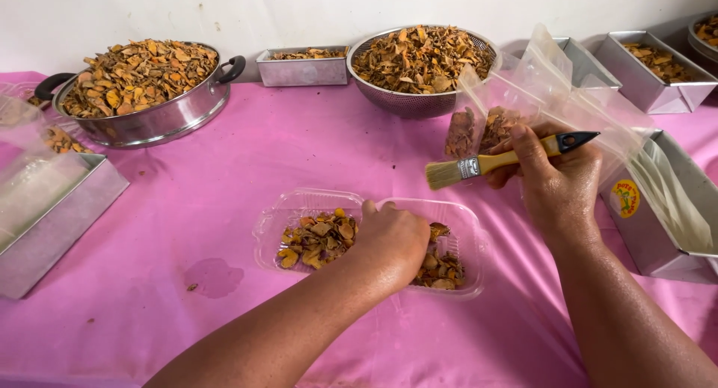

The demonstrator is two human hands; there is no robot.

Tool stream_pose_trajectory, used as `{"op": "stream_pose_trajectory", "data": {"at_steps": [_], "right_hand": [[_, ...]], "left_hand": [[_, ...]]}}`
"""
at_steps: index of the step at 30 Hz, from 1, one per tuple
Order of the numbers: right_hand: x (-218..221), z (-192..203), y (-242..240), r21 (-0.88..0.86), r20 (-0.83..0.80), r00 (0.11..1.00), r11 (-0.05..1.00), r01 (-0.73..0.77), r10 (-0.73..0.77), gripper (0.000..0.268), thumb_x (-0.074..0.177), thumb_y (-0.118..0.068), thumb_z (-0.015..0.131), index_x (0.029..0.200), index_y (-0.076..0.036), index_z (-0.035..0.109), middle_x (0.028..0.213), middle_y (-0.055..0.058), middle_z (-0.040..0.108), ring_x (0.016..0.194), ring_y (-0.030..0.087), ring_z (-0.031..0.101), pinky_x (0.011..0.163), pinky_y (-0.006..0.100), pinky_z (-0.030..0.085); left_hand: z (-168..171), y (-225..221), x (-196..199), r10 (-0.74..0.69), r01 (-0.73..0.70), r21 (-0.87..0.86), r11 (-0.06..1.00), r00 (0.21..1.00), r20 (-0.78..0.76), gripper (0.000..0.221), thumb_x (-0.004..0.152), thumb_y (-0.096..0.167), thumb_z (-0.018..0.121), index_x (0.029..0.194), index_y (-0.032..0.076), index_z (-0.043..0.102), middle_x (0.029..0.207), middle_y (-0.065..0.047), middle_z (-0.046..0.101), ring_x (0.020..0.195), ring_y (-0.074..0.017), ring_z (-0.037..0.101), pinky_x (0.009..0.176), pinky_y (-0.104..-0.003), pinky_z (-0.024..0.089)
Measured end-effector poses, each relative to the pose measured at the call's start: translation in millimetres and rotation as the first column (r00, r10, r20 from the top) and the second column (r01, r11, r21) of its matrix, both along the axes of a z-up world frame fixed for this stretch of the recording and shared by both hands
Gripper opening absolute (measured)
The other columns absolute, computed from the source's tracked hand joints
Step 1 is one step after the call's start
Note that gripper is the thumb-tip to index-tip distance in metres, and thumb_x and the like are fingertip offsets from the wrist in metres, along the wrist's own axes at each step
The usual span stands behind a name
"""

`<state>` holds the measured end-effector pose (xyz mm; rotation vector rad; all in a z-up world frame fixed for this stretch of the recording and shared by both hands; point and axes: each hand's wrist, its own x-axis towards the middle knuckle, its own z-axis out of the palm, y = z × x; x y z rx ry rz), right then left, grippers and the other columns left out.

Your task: Packaging dried tea leaves or herbs into plastic containers and bags using hands and a brush.

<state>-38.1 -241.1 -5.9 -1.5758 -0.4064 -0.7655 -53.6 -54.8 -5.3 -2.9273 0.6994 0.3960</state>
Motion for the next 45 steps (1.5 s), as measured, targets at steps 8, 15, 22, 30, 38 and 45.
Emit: {"op": "stream_pose_trajectory", "data": {"at_steps": [8, 15, 22, 30, 38, 45], "right_hand": [[0, 1, -3, 0.012, -0.072, 0.997, 0.999, 0.037, -0.036, 0.030, 0.114, -0.013, 0.056, 0.088, 0.002, 0.057, 0.079, 0.022, 0.071, 0.054, 0.025, 0.068, 0.048, 0.031, 0.054], [5, -3, -6, 0.064, -0.095, 0.995, 0.997, 0.040, -0.034, 0.028, 0.113, -0.015, 0.057, 0.089, 0.000, 0.057, 0.080, 0.022, 0.070, 0.053, 0.024, 0.066, 0.048, 0.030, 0.053], [4, -2, -6, 0.037, -0.102, 0.994, 0.998, 0.051, -0.047, 0.030, 0.114, -0.016, 0.057, 0.088, -0.001, 0.057, 0.079, 0.022, 0.071, 0.053, 0.024, 0.067, 0.047, 0.029, 0.051], [2, 0, -8, 0.093, -0.121, 0.991, 0.994, 0.065, -0.053, 0.032, 0.115, -0.017, 0.059, 0.087, -0.003, 0.055, 0.081, 0.021, 0.070, 0.049, 0.021, 0.062, 0.043, 0.026, 0.043], [9, -17, -3, 0.360, -0.070, 0.888, 0.842, -0.402, 0.454, 0.018, 0.102, -0.015, 0.067, 0.088, -0.003, 0.064, 0.082, 0.018, 0.071, 0.065, 0.028, 0.071, 0.046, 0.037, 0.058], [3, -3, -4, 0.374, -0.052, 0.907, 0.850, -0.371, 0.419, 0.029, 0.101, -0.022, 0.068, 0.084, 0.001, 0.067, 0.079, 0.020, 0.071, 0.046, 0.024, 0.060, 0.041, 0.031, 0.052]], "left_hand": [[-28, 4, 24, -0.054, 0.054, -0.002, 0.999, 0.999, 0.007, 0.017, 0.083, 0.005, 0.072, 0.083, 0.022, 0.068, 0.078, 0.006, 0.069, 0.082, -0.0193, 0.065, 0.100, -0.042, 0.038], [-36, 16, 25, -0.065, 0.052, -0.090, 0.995, 0.987, -0.150, 0.037, 0.073, -0.017, 0.059, 0.061, 0.015, 0.045, 0.055, 0.001, 0.042, 0.077, -0.0195, 0.064, 0.127, -0.061, 0.010], [-36, 19, 22, -0.104, 0.094, -0.161, 0.982, 0.993, -0.053, 0.034, 0.076, -0.018, 0.064, 0.066, 0.014, 0.055, 0.061, 0.002, 0.054, 0.070, -0.0220, 0.062, 0.113, -0.057, 0.032], [-31, 48, 30, 0.083, -0.100, -0.487, 0.867, 0.995, -0.058, 0.024, 0.096, 0.013, 0.061, 0.107, 0.021, 0.080, 0.112, -0.005, 0.076, 0.091, -0.0232, 0.073, 0.078, -0.037, 0.058], [10, 59, 19, 0.288, -0.412, -0.792, 0.451, 0.907, -0.308, 0.018, 0.084, 0.010, 0.075, 0.099, 0.014, 0.083, 0.087, -0.001, 0.082, 0.075, -0.0082, 0.071, 0.068, -0.023, 0.053], [13, 70, 21, 0.183, -0.596, -0.798, 0.085, 0.797, -0.576, 0.021, 0.082, 0.002, 0.080, 0.103, -0.002, 0.080, 0.085, -0.014, 0.079, 0.069, -0.0170, 0.075, 0.064, -0.021, 0.058]]}}
